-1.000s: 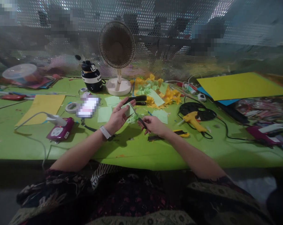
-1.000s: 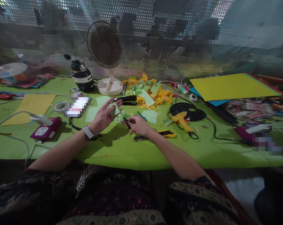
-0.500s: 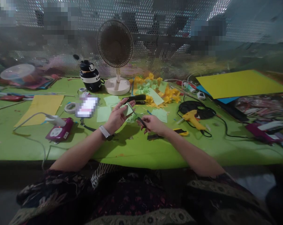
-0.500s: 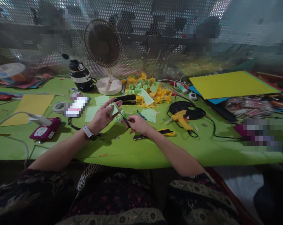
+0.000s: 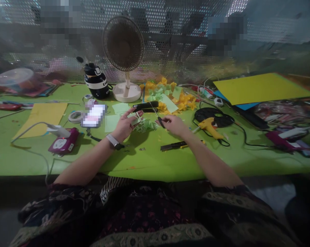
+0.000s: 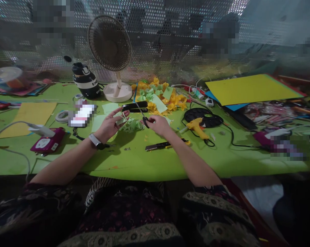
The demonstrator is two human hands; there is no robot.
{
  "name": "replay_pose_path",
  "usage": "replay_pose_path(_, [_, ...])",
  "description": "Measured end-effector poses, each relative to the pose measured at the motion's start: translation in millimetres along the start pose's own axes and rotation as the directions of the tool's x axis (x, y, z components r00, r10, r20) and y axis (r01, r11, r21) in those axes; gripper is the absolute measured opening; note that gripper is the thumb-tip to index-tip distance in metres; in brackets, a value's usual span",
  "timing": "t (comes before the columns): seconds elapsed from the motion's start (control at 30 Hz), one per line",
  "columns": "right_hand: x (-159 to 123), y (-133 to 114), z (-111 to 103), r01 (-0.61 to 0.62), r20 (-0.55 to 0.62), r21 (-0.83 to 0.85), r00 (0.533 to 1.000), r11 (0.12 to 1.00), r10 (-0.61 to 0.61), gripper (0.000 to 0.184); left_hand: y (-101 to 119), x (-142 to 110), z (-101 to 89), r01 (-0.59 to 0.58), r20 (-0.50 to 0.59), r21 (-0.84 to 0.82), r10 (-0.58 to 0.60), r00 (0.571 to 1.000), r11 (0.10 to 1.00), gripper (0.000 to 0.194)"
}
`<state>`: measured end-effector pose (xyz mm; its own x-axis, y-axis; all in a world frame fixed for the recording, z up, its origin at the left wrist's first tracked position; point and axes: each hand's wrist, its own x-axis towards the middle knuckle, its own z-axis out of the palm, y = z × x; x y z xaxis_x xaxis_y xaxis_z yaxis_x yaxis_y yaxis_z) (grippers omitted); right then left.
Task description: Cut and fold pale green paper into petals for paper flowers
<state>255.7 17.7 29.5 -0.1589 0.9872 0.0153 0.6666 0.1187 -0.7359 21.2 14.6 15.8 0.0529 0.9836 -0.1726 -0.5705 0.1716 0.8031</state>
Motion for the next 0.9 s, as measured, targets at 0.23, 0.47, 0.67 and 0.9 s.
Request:
replay_pose_path(0.23, [10.0,0.7,3.1,-0.096,-0.028,-0.352,0.995,0.931,0.092,0.033,2.7,-2.6,3.2,0.012,-0.039,0.025,-0.011,0.999,1.0,0.054])
replay_pose_path(0.47, [14.6,4.2,9.1,-0.109,-0.027,-0.45,0.994,0.886,0.109,0.028,2.7,-3.1,4.3,0.014,-0.028,0.023,-0.013,1.0,1.0,0.055])
replay_pose_path(0.67, [7.7,-1.1,5.4,-0.073,0.018,-0.445,0.996,0.892,0.091,0.027,0.9,-2.8,3.4,0.007,-0.009,0.021,-0.006,1.0,1.0,0.057])
replay_pose_path(0.9, [-7.6,-16.7,10.3,0.154,-0.052,-0.178,0.985,0.972,-0.165,0.018,-1.1,-2.1,1.9,-0.011,0.004,0.032,0.011,1.0,0.999,0.055])
